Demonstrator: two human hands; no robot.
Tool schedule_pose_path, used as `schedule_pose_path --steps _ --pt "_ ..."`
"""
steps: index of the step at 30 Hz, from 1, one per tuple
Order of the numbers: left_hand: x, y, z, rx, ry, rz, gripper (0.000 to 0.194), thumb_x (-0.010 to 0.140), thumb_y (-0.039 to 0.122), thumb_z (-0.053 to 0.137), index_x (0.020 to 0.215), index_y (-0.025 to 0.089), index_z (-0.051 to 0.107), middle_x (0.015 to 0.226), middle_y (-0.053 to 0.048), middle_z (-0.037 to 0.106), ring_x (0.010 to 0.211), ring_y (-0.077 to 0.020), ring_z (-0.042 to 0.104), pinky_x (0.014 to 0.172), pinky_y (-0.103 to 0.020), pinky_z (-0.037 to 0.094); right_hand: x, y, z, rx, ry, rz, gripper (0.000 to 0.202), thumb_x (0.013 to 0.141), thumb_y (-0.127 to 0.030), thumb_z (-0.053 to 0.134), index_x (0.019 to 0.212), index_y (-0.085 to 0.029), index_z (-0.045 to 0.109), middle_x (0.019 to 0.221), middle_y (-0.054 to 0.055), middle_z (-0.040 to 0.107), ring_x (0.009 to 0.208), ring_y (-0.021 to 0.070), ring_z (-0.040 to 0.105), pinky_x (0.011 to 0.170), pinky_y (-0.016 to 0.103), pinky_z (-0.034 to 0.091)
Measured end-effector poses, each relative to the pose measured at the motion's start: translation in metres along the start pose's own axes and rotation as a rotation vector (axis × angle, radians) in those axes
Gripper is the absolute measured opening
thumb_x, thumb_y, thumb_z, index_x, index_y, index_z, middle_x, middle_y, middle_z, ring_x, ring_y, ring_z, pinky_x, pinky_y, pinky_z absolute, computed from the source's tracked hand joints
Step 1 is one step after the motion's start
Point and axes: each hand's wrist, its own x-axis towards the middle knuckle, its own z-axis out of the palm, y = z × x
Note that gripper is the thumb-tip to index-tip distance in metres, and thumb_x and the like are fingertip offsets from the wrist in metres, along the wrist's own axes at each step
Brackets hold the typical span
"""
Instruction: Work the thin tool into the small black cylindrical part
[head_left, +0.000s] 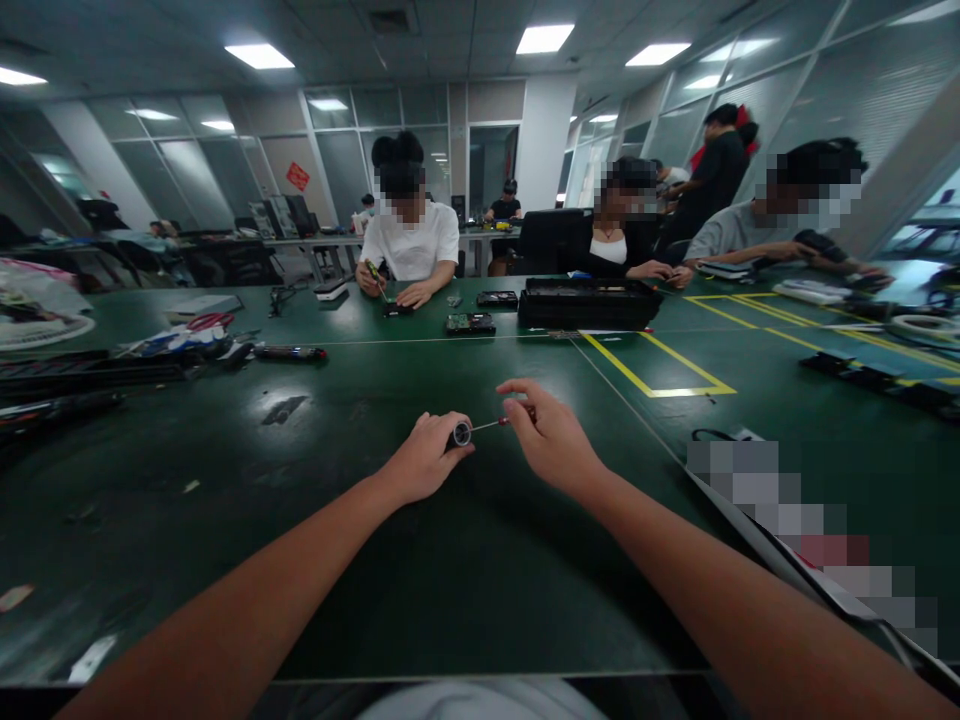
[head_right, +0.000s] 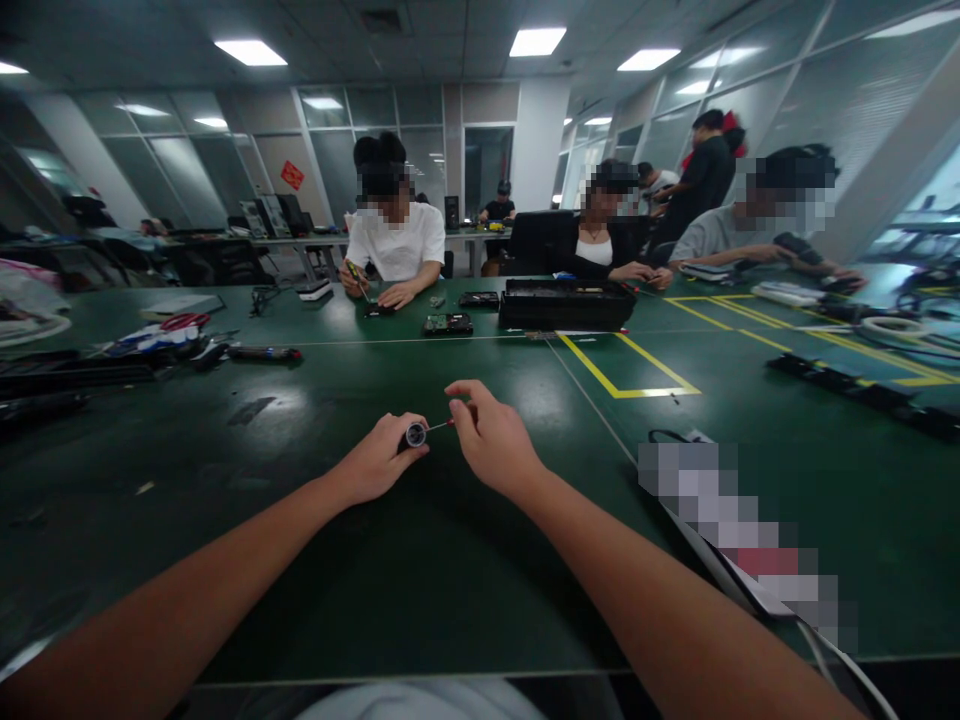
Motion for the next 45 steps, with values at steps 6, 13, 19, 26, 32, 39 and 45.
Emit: schedule_pose_path --steps 6,13,19,26,32,39,45 --pt "0.001 -0.001 -0.001 0.038 0.026 0.005 0.013 0.093 0.027 0.056 0.104 0.021 0.055 0.097 -0.003 0.06 0.091 -0.0222 0.051 0.085 -0.038 0.038 -0.001 -0.002 -0.002 0.029 -0.031 -0.032 0.028 0.097 -0.035 0.042 0.12 -0.023 0.053 0.086 0.003 0.068 0.072 0.0188 0.061 0.065 0.031 0.042" --pt "0.001 -0.002 0.0 0.039 0.014 -0.008 0.014 0.093 0.029 0.056 0.105 0.022 0.055 0.098 -0.002 0.06 0.092 -0.0222 0.053 0.089 -0.04 0.038 0.0 0.0 0.002 0.181 0.01 0.024 0.021 0.093 -0.032 0.047 0.111 -0.023 0.053 0.083 0.001 0.064 0.072 0.0178 0.06 0.065 0.031 0.043" --pt "0.001 0.007 -0.003 0.085 0.086 0.017 0.015 0.094 0.03 0.054 0.107 0.022 0.056 0.099 -0.003 0.061 0.094 -0.0227 0.054 0.1 -0.047 0.036 0.01 0.015 0.012 0.684 0.178 0.304 0.029 0.086 -0.049 0.055 0.084 -0.02 0.059 0.072 0.001 0.058 0.064 0.0159 0.056 0.066 0.034 0.049" --pt "0.002 0.0 0.0 0.105 0.063 -0.012 0.017 0.093 0.031 0.055 0.108 0.023 0.056 0.098 -0.002 0.062 0.095 -0.0232 0.056 0.108 -0.055 0.03 0.012 0.027 0.017 0.681 0.29 0.348 0.026 0.088 -0.047 0.055 0.086 -0.021 0.059 0.072 0.0 0.059 0.064 0.0149 0.055 0.063 0.031 0.049" --pt "0.002 0.001 0.001 0.074 0.054 -0.01 0.015 0.093 0.031 0.056 0.106 0.024 0.056 0.098 -0.001 0.062 0.097 -0.023 0.057 0.11 -0.058 0.026 0.006 0.014 0.016 0.457 0.188 0.154 0.027 0.093 -0.045 0.049 0.089 -0.02 0.058 0.071 0.0 0.061 0.065 0.0154 0.057 0.063 0.031 0.046" --pt "0.001 0.002 -0.001 0.054 0.052 -0.028 0.019 0.093 0.035 0.055 0.109 0.024 0.056 0.099 -0.001 0.063 0.099 -0.0239 0.057 0.113 -0.059 0.021 0.005 0.01 0.013 0.392 0.174 0.103 0.025 0.094 -0.042 0.049 0.094 -0.019 0.06 0.079 0.004 0.066 0.07 0.0169 0.062 0.068 0.032 0.049" --pt "0.001 0.002 -0.002 0.059 0.043 -0.021 0.021 0.093 0.036 0.055 0.111 0.024 0.055 0.101 -0.001 0.063 0.101 -0.0235 0.057 0.115 -0.059 0.017 0.004 0.008 0.009 0.316 0.193 0.152 0.032 0.093 -0.048 0.05 0.088 -0.019 0.063 0.073 0.003 0.067 0.065 0.0167 0.061 0.063 0.03 0.046"
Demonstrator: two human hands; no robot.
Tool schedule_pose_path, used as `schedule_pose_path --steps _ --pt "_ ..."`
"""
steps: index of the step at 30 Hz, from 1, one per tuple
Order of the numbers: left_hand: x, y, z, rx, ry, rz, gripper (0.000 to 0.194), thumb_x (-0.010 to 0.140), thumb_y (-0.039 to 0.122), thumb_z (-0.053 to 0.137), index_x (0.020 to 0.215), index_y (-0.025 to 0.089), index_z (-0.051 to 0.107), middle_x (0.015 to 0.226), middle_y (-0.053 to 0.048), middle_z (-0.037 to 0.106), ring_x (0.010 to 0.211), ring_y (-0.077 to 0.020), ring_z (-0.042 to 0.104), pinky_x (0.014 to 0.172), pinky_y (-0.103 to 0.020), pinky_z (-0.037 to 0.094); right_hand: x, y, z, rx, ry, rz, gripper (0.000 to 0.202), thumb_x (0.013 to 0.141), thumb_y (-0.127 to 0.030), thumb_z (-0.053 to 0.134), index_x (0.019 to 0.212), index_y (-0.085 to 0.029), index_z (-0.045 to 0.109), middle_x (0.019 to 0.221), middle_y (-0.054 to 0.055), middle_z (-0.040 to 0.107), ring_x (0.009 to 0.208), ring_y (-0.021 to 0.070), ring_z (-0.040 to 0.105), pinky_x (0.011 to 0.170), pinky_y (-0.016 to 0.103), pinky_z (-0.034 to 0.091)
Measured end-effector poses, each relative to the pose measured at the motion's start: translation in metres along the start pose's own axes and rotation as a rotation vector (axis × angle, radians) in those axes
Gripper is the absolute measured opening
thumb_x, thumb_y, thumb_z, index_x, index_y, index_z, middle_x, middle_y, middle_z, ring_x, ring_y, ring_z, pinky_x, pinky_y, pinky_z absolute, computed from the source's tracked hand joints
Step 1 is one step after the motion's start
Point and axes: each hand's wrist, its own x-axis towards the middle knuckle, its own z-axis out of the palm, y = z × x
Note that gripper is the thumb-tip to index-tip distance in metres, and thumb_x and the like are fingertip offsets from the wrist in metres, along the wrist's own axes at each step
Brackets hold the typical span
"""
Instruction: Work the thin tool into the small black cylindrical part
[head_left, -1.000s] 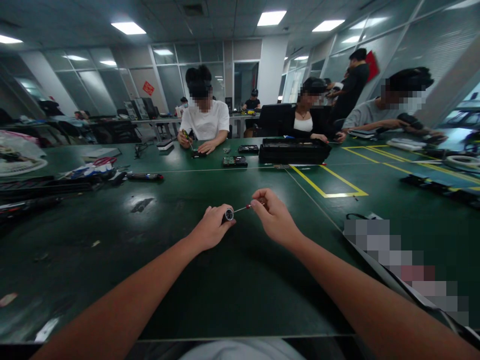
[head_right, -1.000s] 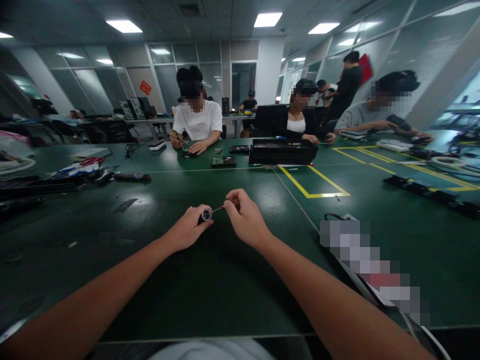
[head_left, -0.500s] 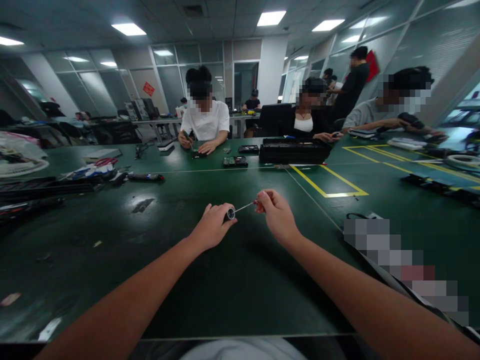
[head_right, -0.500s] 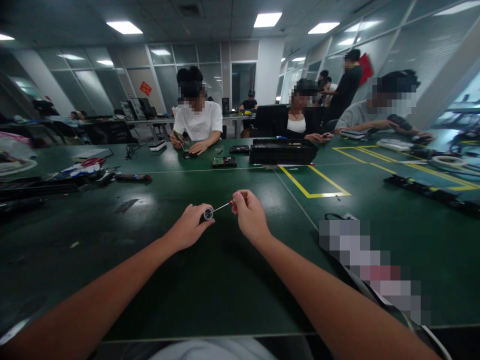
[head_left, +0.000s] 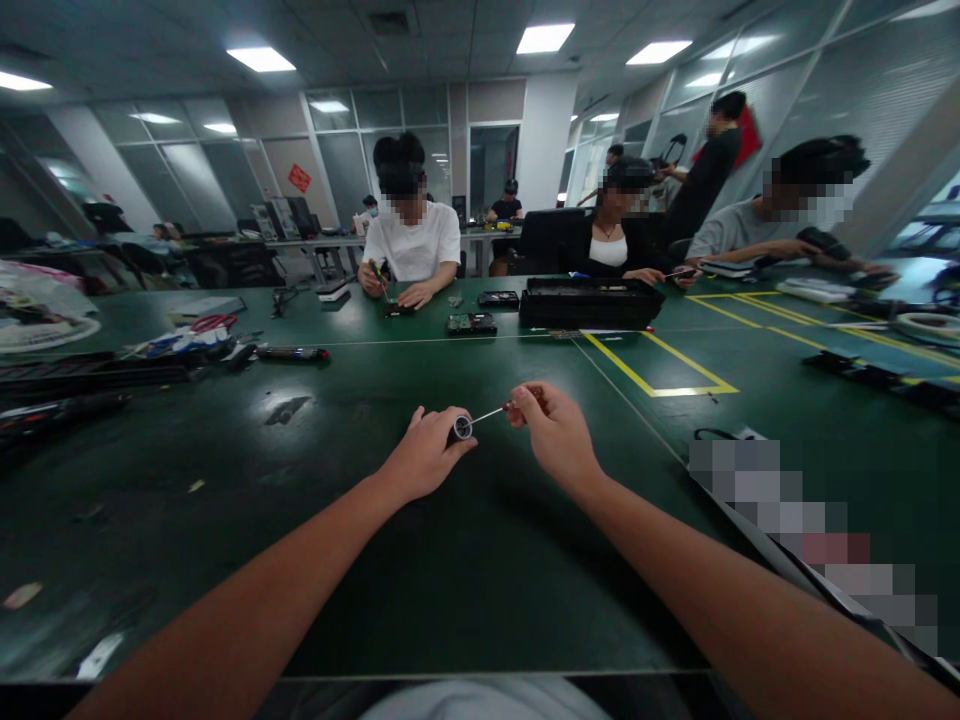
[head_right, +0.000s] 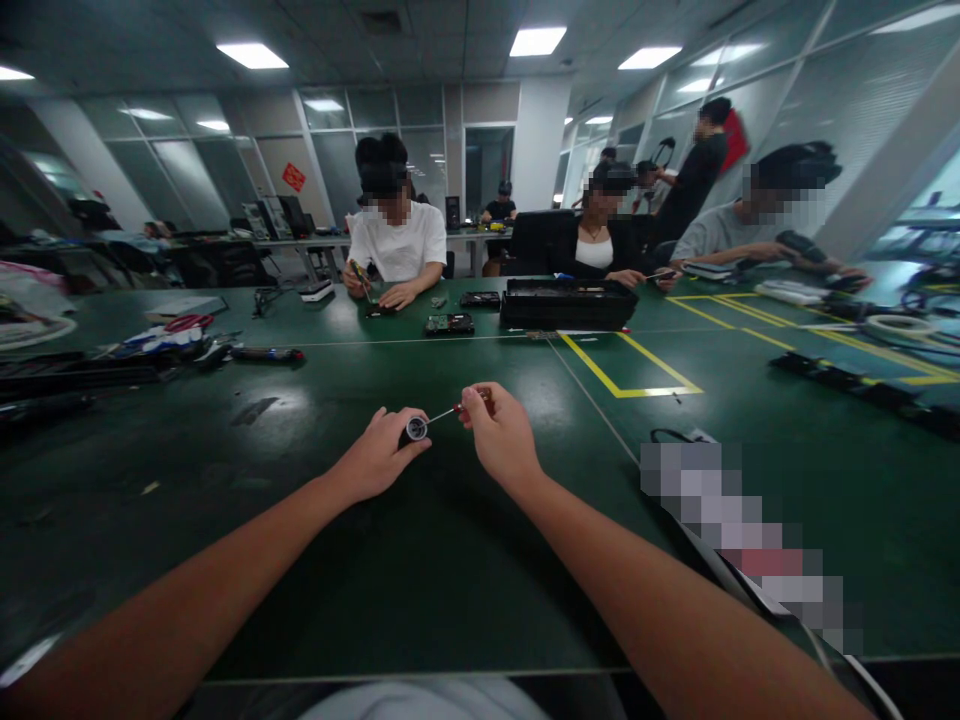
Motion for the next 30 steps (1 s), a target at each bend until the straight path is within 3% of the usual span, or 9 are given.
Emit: schedule_pose_path --steps 5,7,12,15,20,26,30 --pt "-0.0003 0.0003 -0.0002 0.003 0.0 0.0 0.021 0.094 0.037 0.054 0.111 0.024 0.055 0.101 -0.002 0.063 0.101 -0.0227 0.057 0.116 -0.059 0.016 -0.0001 -0.0037 -0.0055 -0.341 0.038 -0.061 0.051 0.087 -0.061 0.054 0.057 -0.021 0.058 0.048 -0.002 0.051 0.048 0.0134 0.046 0.052 0.029 0.031" --pt "-0.0006 0.0002 -0.0001 0.007 -0.002 0.0 0.02 0.094 0.036 0.055 0.11 0.024 0.055 0.101 -0.002 0.063 0.1 -0.0229 0.057 0.116 -0.06 0.017 -0.0004 -0.0044 -0.0057 -0.383 0.046 -0.095 0.051 0.086 -0.062 0.055 0.054 -0.022 0.058 0.046 -0.002 0.049 0.047 0.0134 0.044 0.051 0.03 0.029" --pt "-0.0011 -0.0023 -0.0001 0.026 -0.017 -0.013 0.02 0.094 0.035 0.054 0.111 0.024 0.055 0.103 -0.003 0.063 0.103 -0.0241 0.057 0.115 -0.06 0.016 -0.0026 -0.0075 -0.0059 -0.187 -0.135 -0.169 0.02 0.088 -0.041 0.058 0.087 -0.024 0.068 0.071 0.001 0.067 0.064 0.0183 0.058 0.059 0.03 0.04" --pt "-0.0009 -0.0039 -0.0006 0.036 -0.016 -0.016 0.019 0.094 0.033 0.054 0.11 0.023 0.054 0.102 -0.003 0.063 0.103 -0.0239 0.056 0.114 -0.06 0.017 -0.0033 -0.0098 -0.0079 -0.19 -0.219 -0.223 0.017 0.089 -0.031 0.053 0.094 -0.024 0.067 0.08 0.001 0.069 0.072 0.0189 0.061 0.065 0.031 0.041" --pt "-0.0005 -0.0038 -0.0004 0.035 -0.004 -0.007 0.018 0.094 0.034 0.054 0.108 0.023 0.054 0.101 -0.002 0.063 0.101 -0.0236 0.056 0.113 -0.059 0.02 -0.0002 -0.0066 -0.007 -0.316 -0.166 -0.156 0.033 0.096 -0.041 0.042 0.083 -0.024 0.068 0.068 0.001 0.064 0.063 0.0184 0.058 0.06 0.031 0.035" --pt "-0.0014 -0.0003 -0.002 0.029 -0.011 -0.02 0.019 0.094 0.034 0.054 0.108 0.022 0.055 0.101 -0.003 0.063 0.102 -0.0238 0.056 0.114 -0.059 0.019 -0.0024 -0.0036 -0.0058 -0.185 -0.2 -0.134 0.028 0.093 -0.032 0.047 0.118 -0.026 0.058 0.081 0.001 0.068 0.066 0.0183 0.058 0.06 0.03 0.038" --pt "-0.0016 0.0003 -0.0029 0.019 -0.012 -0.03 0.018 0.094 0.034 0.054 0.108 0.022 0.055 0.102 -0.003 0.063 0.102 -0.0243 0.056 0.114 -0.059 0.019 -0.0028 -0.0054 -0.0074 -0.207 -0.203 -0.126 0.022 0.094 -0.036 0.047 0.108 -0.026 0.061 0.081 0.001 0.067 0.069 0.0191 0.059 0.063 0.031 0.038"
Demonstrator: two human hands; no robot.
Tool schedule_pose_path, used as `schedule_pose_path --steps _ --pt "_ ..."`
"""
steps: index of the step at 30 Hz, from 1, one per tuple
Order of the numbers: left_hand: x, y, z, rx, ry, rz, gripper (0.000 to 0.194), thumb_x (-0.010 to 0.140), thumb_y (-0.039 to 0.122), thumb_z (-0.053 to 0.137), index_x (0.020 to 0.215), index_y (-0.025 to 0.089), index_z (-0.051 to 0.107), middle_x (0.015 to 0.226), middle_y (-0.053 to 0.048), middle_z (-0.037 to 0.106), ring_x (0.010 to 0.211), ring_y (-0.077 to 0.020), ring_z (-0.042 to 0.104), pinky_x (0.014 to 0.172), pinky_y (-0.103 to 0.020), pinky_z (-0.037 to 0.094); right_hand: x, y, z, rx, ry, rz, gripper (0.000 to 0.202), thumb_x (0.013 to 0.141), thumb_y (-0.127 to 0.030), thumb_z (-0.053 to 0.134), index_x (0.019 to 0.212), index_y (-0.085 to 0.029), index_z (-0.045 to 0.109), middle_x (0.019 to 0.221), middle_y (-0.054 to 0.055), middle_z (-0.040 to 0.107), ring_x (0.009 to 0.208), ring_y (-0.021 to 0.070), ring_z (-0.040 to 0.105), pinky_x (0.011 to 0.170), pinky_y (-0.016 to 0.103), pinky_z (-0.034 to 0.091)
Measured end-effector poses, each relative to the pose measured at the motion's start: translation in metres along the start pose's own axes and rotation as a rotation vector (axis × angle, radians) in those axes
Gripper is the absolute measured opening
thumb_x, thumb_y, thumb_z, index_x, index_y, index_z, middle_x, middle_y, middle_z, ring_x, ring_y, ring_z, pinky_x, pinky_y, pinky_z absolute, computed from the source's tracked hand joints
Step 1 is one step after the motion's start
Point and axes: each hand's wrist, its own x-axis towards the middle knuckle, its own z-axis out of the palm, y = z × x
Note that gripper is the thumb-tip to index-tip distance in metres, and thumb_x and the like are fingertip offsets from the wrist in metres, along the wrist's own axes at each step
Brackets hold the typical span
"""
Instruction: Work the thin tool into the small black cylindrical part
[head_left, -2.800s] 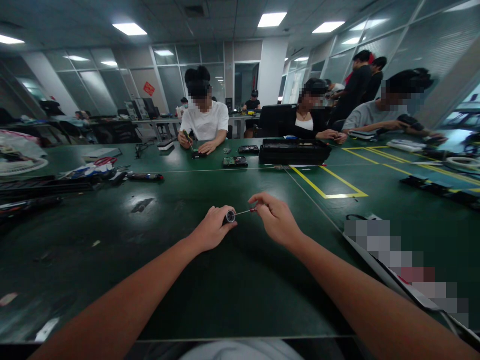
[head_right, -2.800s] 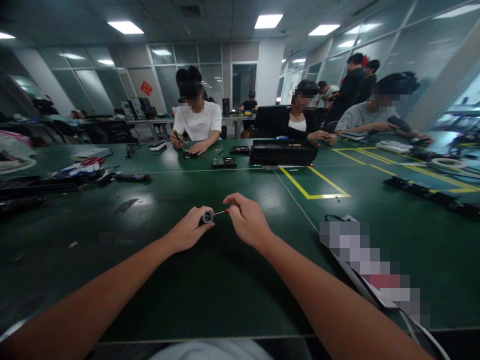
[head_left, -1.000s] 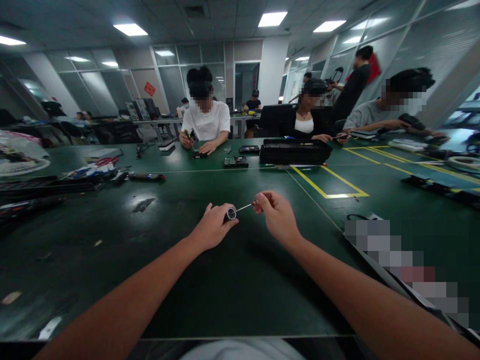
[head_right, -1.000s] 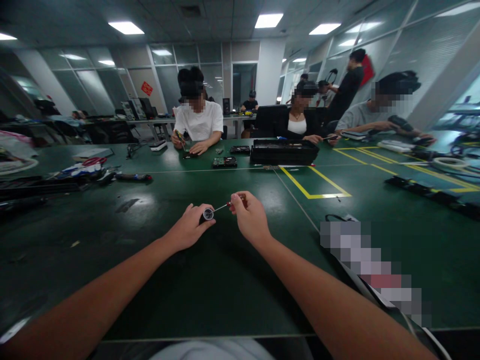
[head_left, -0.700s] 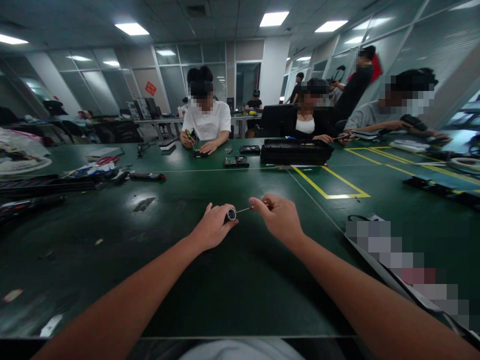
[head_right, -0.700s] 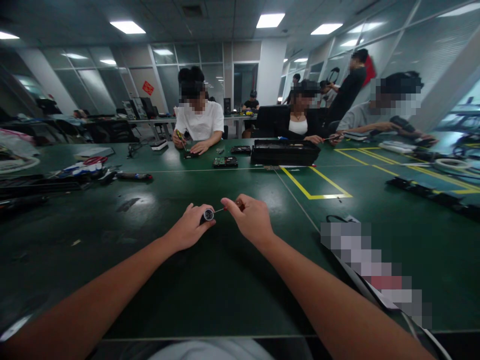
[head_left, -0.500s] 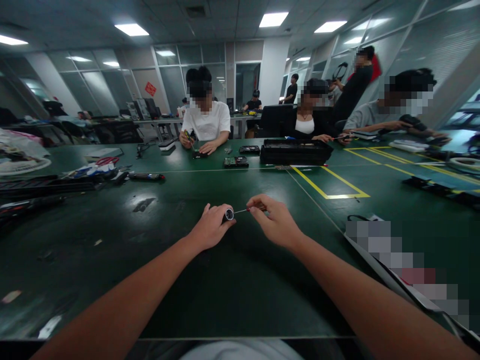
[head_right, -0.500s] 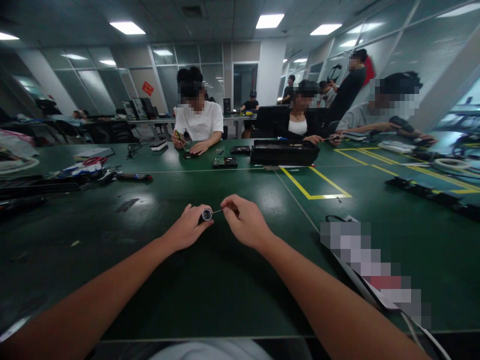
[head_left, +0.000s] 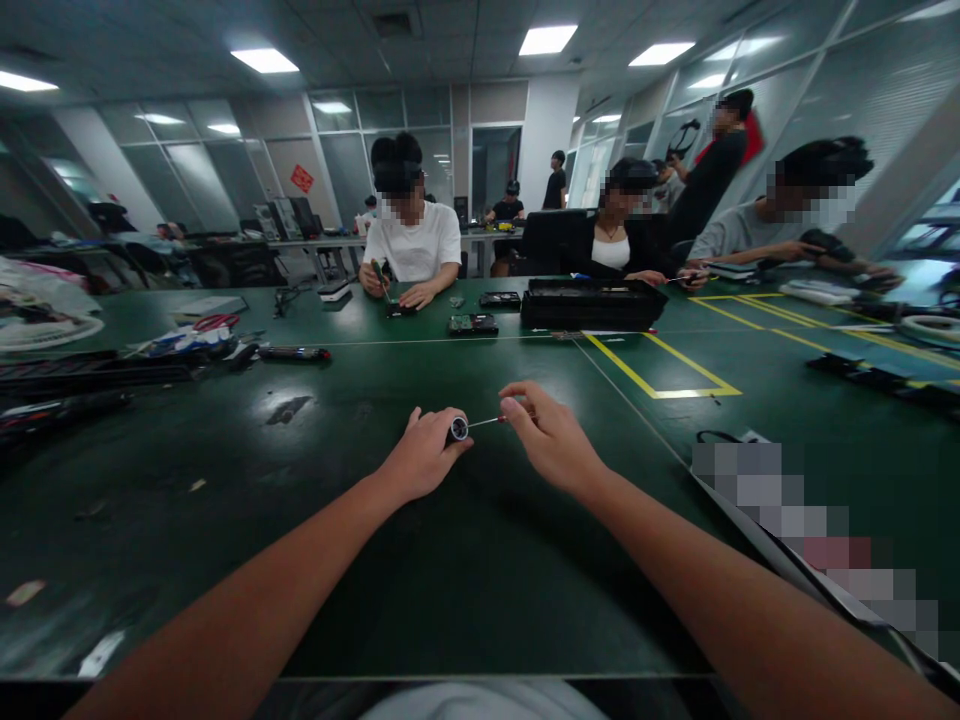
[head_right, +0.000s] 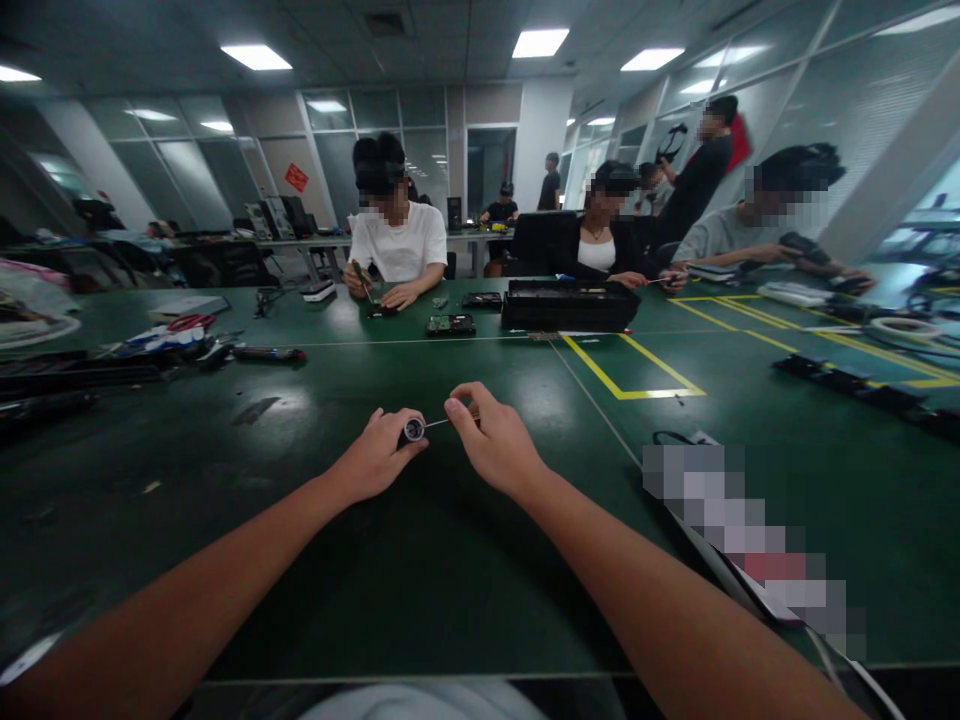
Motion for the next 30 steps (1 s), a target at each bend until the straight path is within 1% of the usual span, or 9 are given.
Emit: schedule_pose_path --steps 3,5,8,13,16,21,23,26,30 --pt "0.0 -0.002 0.002 0.001 -0.001 0.007 0.019 0.094 0.035 0.054 0.109 0.023 0.055 0.103 -0.003 0.063 0.103 -0.0243 0.056 0.114 -0.06 0.017 0.001 0.0 0.001 -0.022 0.012 0.027 0.023 0.095 -0.037 0.044 0.105 -0.026 0.06 0.079 0.001 0.067 0.064 0.0182 0.057 0.06 0.032 0.037" --pt "0.001 -0.003 0.003 0.009 -0.008 0.005 0.02 0.094 0.035 0.054 0.11 0.023 0.055 0.103 -0.003 0.063 0.103 -0.0243 0.056 0.114 -0.061 0.017 0.001 0.001 0.003 0.069 0.033 0.041 0.021 0.092 -0.035 0.048 0.107 -0.025 0.058 0.079 0.0 0.065 0.066 0.0178 0.057 0.062 0.031 0.039" --pt "0.0 -0.001 0.002 0.009 -0.009 -0.008 0.02 0.093 0.034 0.054 0.11 0.023 0.055 0.103 -0.003 0.063 0.104 -0.0246 0.056 0.114 -0.061 0.018 0.004 0.004 0.007 0.264 0.078 0.091 0.019 0.086 -0.038 0.058 0.097 -0.023 0.059 0.079 0.001 0.063 0.072 0.0178 0.058 0.067 0.032 0.045" --pt "0.002 0.004 0.0 0.037 0.057 0.056 0.021 0.094 0.033 0.053 0.113 0.024 0.054 0.108 -0.004 0.062 0.107 -0.0242 0.055 0.116 -0.06 0.016 0.013 0.017 0.011 0.74 0.202 0.444 0.028 0.082 -0.049 0.06 0.078 -0.022 0.058 0.067 0.0 0.056 0.057 0.0153 0.052 0.064 0.035 0.052" --pt "0.005 0.0 0.004 0.086 -0.006 0.022 0.02 0.094 0.033 0.054 0.112 0.024 0.055 0.106 -0.003 0.062 0.106 -0.0245 0.055 0.114 -0.065 0.014 0.015 0.026 0.013 0.712 0.311 0.486 0.024 0.083 -0.044 0.062 0.075 -0.022 0.057 0.066 -0.001 0.054 0.054 0.0133 0.048 0.058 0.032 0.051" --pt "0.007 -0.007 0.006 0.137 -0.045 -0.017 0.019 0.094 0.034 0.054 0.109 0.022 0.056 0.102 -0.004 0.062 0.102 -0.0246 0.056 0.113 -0.066 0.016 0.013 0.029 0.016 0.535 0.35 0.401 0.025 0.086 -0.046 0.057 0.084 -0.022 0.06 0.071 0.0 0.059 0.062 0.0153 0.054 0.058 0.031 0.05" --pt "0.007 -0.007 0.003 0.108 -0.03 -0.039 0.019 0.093 0.035 0.054 0.106 0.021 0.057 0.102 -0.005 0.061 0.101 -0.0244 0.056 0.11 -0.06 0.027 0.012 0.029 0.015 0.509 0.364 0.375 0.026 0.086 -0.047 0.056 0.088 -0.022 0.06 0.074 0.0 0.061 0.064 0.0155 0.056 0.059 0.03 0.048" --pt "0.007 -0.005 0.0 0.013 -0.004 -0.058 0.018 0.092 0.033 0.056 0.104 0.02 0.058 0.106 -0.007 0.06 0.098 -0.0237 0.058 0.094 -0.044 0.046 0.015 0.032 0.011 0.514 0.417 0.336 0.027 0.085 -0.047 0.058 0.096 -0.023 0.063 0.083 0.002 0.065 0.071 0.0161 0.059 0.065 0.031 0.048" --pt "0.011 0.0 0.001 -0.1 -0.017 -0.065 0.028 0.092 0.027 0.056 0.119 0.025 0.056 0.118 -0.005 0.059 0.106 -0.0227 0.058 0.087 -0.036 0.049 0.022 0.044 0.004 0.533 0.551 0.373 0.028 0.081 -0.044 0.063 0.099 -0.022 0.065 0.089 0.004 0.067 0.082 0.0179 0.062 0.073 0.032 0.048"
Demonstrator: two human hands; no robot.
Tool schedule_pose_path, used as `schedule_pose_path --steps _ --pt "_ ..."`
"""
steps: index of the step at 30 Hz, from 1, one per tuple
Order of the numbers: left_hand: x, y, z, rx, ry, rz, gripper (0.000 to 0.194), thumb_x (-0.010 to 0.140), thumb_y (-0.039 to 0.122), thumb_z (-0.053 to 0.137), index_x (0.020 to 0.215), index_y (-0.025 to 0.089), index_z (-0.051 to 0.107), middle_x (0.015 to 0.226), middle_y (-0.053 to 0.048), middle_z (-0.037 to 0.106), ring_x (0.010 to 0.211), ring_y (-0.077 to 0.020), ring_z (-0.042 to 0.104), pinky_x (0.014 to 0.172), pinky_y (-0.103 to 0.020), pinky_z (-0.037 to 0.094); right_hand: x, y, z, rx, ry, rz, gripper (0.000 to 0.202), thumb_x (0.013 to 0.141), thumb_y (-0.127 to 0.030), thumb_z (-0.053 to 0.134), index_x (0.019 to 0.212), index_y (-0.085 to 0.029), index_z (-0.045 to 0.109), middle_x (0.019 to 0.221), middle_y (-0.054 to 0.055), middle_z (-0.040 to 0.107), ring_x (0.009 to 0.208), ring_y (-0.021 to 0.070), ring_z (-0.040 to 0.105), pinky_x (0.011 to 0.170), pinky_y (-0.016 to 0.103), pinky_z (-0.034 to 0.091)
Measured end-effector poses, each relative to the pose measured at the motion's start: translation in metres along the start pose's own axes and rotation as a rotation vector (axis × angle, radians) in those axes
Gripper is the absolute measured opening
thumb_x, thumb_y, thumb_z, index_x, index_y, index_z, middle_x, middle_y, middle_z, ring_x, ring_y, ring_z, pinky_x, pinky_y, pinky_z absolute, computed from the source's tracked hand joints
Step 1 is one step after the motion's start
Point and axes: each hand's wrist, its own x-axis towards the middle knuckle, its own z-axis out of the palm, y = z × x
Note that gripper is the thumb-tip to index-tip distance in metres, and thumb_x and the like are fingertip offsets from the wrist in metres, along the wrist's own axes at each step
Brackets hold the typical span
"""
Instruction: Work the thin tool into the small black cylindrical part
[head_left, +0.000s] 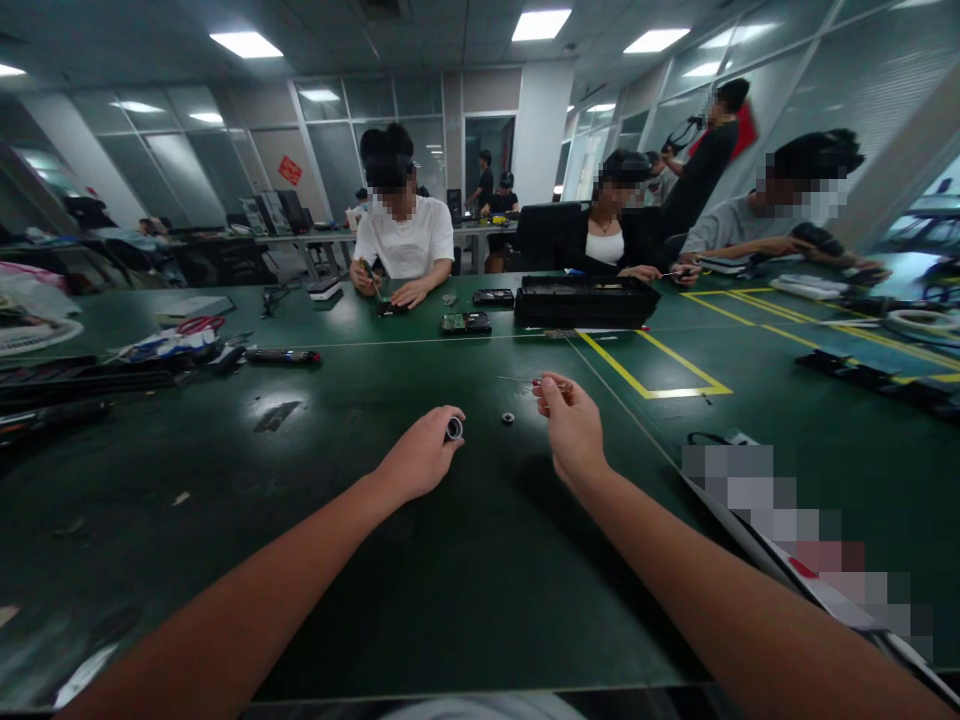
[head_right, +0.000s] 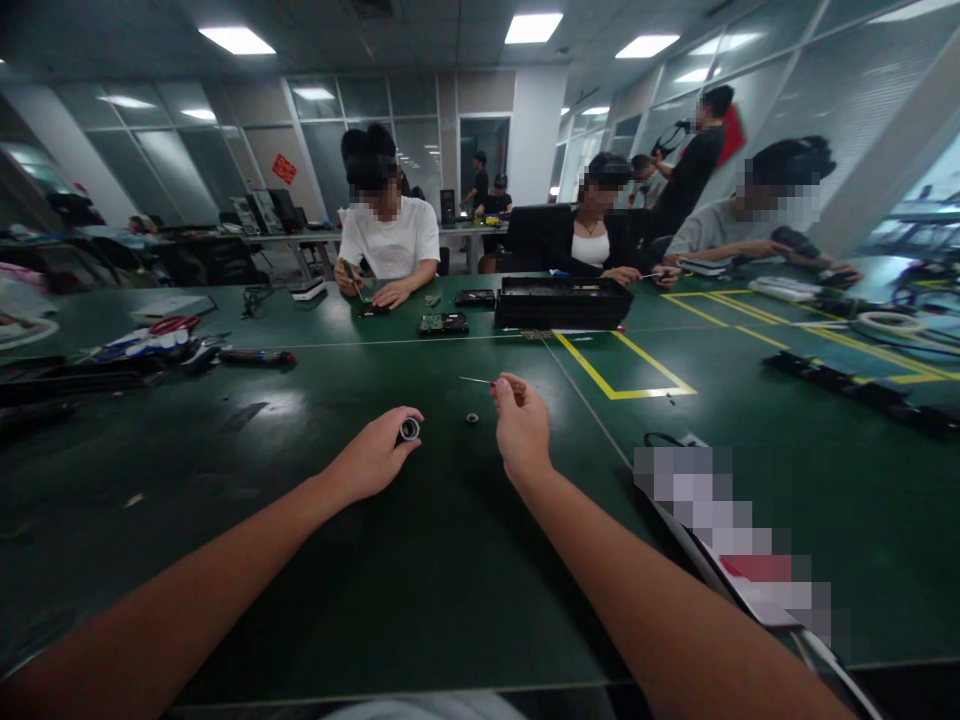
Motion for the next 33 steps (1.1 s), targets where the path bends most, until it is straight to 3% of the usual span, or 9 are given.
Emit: schedule_pose_path --steps 2,9,12,15,19,23,27,33 --pt "0.007 0.005 0.003 -0.02 -0.033 -0.014 0.031 0.092 0.026 0.055 0.123 0.026 0.054 0.12 -0.004 0.06 0.107 -0.0222 0.059 0.085 -0.035 0.05 0.007 0.003 -0.003 -0.001 0.062 0.003 0.029 0.08 -0.046 0.063 0.096 -0.021 0.065 0.087 0.004 0.067 0.081 0.0182 0.062 0.073 0.032 0.048" --pt "0.059 0.026 0.02 0.124 -0.188 -0.015 0.02 0.085 0.033 0.067 0.1 0.021 0.063 0.101 -0.005 0.066 0.091 -0.0238 0.063 0.074 -0.035 0.049 0.016 0.009 -0.009 0.011 0.137 0.019 0.03 0.079 -0.046 0.063 0.095 -0.02 0.065 0.085 0.003 0.066 0.079 0.0184 0.06 0.072 0.032 0.047" --pt "0.079 0.031 0.025 0.151 -0.252 -0.019 0.029 0.085 0.03 0.067 0.112 0.022 0.062 0.106 -0.007 0.067 0.093 -0.0236 0.064 0.076 -0.034 0.049 0.018 0.011 -0.011 0.019 0.154 0.025 0.03 0.079 -0.046 0.064 0.094 -0.02 0.065 0.086 0.003 0.066 0.08 0.0191 0.061 0.073 0.033 0.047" --pt "0.092 0.037 0.028 0.181 -0.318 -0.014 0.048 0.083 0.037 0.069 0.127 0.023 0.057 0.11 -0.008 0.068 0.095 -0.0248 0.065 0.076 -0.033 0.05 0.02 0.016 -0.012 0.028 0.164 0.032 0.032 0.078 -0.047 0.065 0.094 -0.02 0.065 0.088 0.004 0.066 0.082 0.0193 0.061 0.073 0.033 0.047" --pt "0.101 0.044 0.03 0.232 -0.374 0.013 0.033 0.085 0.03 0.068 0.115 0.02 0.065 0.116 -0.01 0.067 0.104 -0.0252 0.062 0.084 -0.032 0.047 0.024 0.021 -0.012 0.044 0.215 0.03 0.034 0.078 -0.049 0.065 0.093 -0.019 0.065 0.087 0.004 0.068 0.082 0.0199 0.063 0.069 0.031 0.046" --pt "0.098 0.042 0.03 0.23 -0.359 0.027 0.022 0.086 0.029 0.066 0.105 0.017 0.068 0.11 -0.01 0.068 0.098 -0.0233 0.062 0.082 -0.031 0.045 0.024 0.023 -0.013 0.059 0.22 0.019 0.033 0.078 -0.049 0.064 0.093 -0.019 0.066 0.086 0.004 0.068 0.08 0.0195 0.062 0.068 0.031 0.046" --pt "0.089 0.033 0.024 0.183 -0.286 -0.025 0.024 0.088 0.034 0.063 0.102 0.015 0.068 0.103 -0.011 0.069 0.092 -0.0234 0.063 0.075 -0.032 0.045 0.022 0.028 -0.013 0.046 0.176 0.07 0.033 0.077 -0.048 0.065 0.092 -0.019 0.066 0.085 0.004 0.068 0.078 0.0189 0.062 0.066 0.031 0.045" --pt "0.076 0.004 0.0 -0.182 -0.11 -0.216 0.029 0.085 0.039 0.059 0.1 0.017 0.068 0.093 -0.009 0.068 0.071 -0.0179 0.06 0.062 -0.028 0.043 0.026 0.035 -0.012 0.08 0.168 0.138 0.031 0.073 -0.046 0.066 0.087 -0.018 0.066 0.077 0.003 0.065 0.071 0.0169 0.057 0.061 0.029 0.043"
